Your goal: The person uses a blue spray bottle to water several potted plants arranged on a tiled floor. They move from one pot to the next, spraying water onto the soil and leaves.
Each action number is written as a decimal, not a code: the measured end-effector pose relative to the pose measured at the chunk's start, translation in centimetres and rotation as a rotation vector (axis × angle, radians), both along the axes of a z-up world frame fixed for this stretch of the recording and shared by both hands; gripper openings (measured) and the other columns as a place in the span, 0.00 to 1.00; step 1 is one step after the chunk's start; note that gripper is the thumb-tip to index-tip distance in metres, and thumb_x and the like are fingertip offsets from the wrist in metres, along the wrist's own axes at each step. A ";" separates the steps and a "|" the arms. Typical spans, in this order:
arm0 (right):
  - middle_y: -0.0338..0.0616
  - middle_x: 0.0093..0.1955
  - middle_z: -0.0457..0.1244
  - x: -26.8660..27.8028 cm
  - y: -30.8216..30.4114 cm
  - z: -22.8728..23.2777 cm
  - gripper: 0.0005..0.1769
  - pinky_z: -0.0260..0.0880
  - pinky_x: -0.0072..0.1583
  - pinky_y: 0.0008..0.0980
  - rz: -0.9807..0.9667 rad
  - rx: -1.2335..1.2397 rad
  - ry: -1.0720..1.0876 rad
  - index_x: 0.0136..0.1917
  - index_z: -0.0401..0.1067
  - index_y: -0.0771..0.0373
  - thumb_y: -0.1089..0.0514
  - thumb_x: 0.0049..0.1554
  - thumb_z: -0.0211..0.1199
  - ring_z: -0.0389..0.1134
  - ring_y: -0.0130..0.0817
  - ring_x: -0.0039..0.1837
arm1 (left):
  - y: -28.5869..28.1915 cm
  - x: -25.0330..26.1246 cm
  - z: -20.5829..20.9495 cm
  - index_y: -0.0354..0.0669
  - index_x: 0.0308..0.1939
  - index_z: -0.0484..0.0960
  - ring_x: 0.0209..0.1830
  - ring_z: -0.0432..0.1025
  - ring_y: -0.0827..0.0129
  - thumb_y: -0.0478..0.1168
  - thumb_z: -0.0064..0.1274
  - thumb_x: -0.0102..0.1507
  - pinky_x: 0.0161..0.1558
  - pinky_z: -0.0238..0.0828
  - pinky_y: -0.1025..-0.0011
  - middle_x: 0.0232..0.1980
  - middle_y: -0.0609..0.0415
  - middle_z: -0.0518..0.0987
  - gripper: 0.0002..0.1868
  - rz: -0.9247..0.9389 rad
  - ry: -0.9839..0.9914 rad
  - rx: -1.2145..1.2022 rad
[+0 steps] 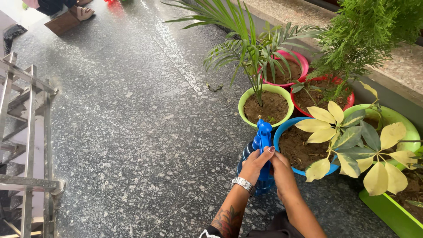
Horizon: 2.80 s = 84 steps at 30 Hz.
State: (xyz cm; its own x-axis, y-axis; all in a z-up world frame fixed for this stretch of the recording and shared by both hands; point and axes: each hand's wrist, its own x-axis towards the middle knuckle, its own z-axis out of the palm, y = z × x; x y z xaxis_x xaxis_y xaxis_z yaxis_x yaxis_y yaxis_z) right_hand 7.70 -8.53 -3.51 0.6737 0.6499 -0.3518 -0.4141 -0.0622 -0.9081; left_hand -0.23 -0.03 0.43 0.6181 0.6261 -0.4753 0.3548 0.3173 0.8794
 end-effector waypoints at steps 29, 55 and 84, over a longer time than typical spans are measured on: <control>0.31 0.36 0.58 -0.7 0.3 0.3 0.17 0.53 0.42 0.28 -0.043 0.049 -0.068 0.46 0.75 0.62 0.48 0.64 0.55 0.53 0.22 0.39 | 1.7 0.2 -4.0 0.41 0.50 0.82 0.45 0.71 0.76 0.56 0.58 0.62 0.49 0.69 0.74 0.45 0.57 0.78 0.24 -0.095 -0.225 -0.167; 0.30 0.36 0.56 -0.9 0.0 0.3 0.17 0.52 0.43 0.28 -0.055 0.040 -0.034 0.46 0.74 0.60 0.47 0.65 0.53 0.52 0.22 0.39 | 1.4 -0.1 -2.3 0.34 0.47 0.84 0.40 0.74 0.74 0.65 0.59 0.56 0.45 0.70 0.74 0.41 0.54 0.81 0.35 -0.087 -0.055 0.021; 0.32 0.36 0.57 -0.8 0.0 0.3 0.19 0.51 0.41 0.27 -0.052 0.005 -0.077 0.46 0.76 0.65 0.47 0.66 0.56 0.52 0.22 0.38 | 1.6 -0.5 -2.9 0.31 0.45 0.84 0.35 0.73 0.79 0.59 0.62 0.61 0.40 0.70 0.77 0.37 0.57 0.81 0.30 -0.076 -0.185 -0.072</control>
